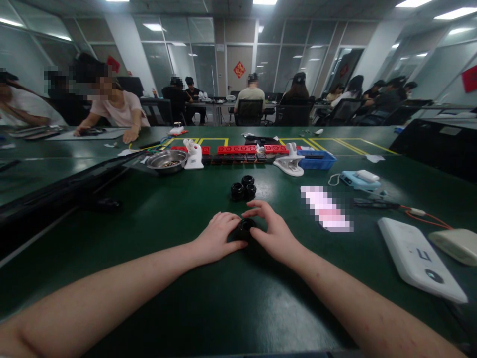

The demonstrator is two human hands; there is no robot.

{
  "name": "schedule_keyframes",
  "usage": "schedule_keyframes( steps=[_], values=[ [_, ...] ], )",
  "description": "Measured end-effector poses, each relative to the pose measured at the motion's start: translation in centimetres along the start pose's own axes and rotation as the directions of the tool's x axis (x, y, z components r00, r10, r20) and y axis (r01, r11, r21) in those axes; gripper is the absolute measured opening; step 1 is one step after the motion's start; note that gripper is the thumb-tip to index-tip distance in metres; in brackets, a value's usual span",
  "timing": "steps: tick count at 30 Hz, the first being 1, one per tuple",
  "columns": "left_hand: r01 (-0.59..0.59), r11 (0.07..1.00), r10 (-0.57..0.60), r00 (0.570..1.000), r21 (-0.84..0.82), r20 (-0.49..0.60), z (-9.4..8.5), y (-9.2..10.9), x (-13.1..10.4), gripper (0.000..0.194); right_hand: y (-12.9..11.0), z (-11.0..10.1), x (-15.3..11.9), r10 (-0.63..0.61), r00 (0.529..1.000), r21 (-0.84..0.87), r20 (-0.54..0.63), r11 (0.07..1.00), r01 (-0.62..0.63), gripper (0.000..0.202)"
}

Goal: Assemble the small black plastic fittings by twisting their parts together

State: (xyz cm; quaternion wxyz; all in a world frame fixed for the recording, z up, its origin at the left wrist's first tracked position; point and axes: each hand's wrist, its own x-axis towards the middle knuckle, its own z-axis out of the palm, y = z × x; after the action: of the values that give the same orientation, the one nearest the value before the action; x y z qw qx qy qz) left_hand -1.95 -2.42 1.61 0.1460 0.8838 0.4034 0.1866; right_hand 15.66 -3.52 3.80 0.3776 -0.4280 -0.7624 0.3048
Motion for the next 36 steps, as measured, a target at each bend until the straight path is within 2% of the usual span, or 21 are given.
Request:
schedule_keyframes(
  steps=[2,6,8,11,13,15,19,22,25,30,32,36],
  values=[
    [0.006,1.0,-0.006,1.0,0.0,0.0,0.0,-0.01,-0.02,0.036,0.1,-0.04,-0.04,0.001,1.0,0.025,0.005,1.0,-0.001,0.047],
    [0.012,1.0,-0.012,1.0,0.007,0.002,-0.04,0.11,-0.01,0.035,0.15,0.23,-0.18,-0.03,0.996,-0.099,-0.082,0.995,0.021,0.046],
    [0.008,1.0,-0.008,1.0,0.01,0.007,-0.03,0.15,-0.01,0.032,0.1,0.34,-0.21,-0.017,0.996,-0.125,-0.085,0.992,0.006,0.05],
    [0.003,1.0,-0.003,1.0,0.012,0.007,0.02,0.12,-0.01,0.032,-0.01,0.22,-0.18,-0.005,1.0,-0.011,0.0,1.0,0.005,0.06],
    [0.006,1.0,-0.006,1.0,0.011,0.002,0.04,0.08,-0.01,0.036,-0.06,0.02,-0.17,-0.04,0.996,0.101,0.075,0.994,0.032,0.068],
    [0.008,1.0,-0.008,1.0,0.014,0.0,0.02,0.07,0.0,0.037,-0.09,-0.12,-0.21,-0.064,0.992,0.137,0.106,0.989,0.049,0.071],
    [0.002,1.0,-0.002,1.0,0.023,0.017,-0.03,0.12,0.04,0.033,-0.08,0.08,-0.3,-0.061,0.998,-0.054,-0.018,0.997,0.06,0.065],
    [0.006,1.0,-0.007,1.0,0.02,0.026,-0.02,0.11,0.04,0.032,-0.06,0.32,-0.26,-0.023,0.996,-0.192,-0.089,0.981,0.006,0.062],
    [0.002,1.0,-0.003,1.0,0.012,0.015,0.0,0.08,-0.02,0.031,-0.11,0.27,-0.19,0.028,0.998,-0.176,-0.051,0.984,-0.036,0.06],
    [-0.002,1.0,0.002,1.0,0.011,0.014,0.0,0.06,-0.07,0.035,-0.1,-0.03,-0.31,-0.059,0.994,-0.046,0.089,0.997,0.063,0.068],
    [-0.004,1.0,0.003,1.0,0.015,0.015,-0.01,0.08,-0.04,0.034,-0.05,0.01,-0.38,-0.07,0.995,-0.078,0.069,0.994,0.075,0.066],
    [0.001,1.0,-0.001,1.0,0.009,0.019,-0.04,0.19,0.01,0.033,0.01,0.23,-0.29,-0.046,0.997,-0.194,-0.06,0.98,0.034,0.062]
  ],
)
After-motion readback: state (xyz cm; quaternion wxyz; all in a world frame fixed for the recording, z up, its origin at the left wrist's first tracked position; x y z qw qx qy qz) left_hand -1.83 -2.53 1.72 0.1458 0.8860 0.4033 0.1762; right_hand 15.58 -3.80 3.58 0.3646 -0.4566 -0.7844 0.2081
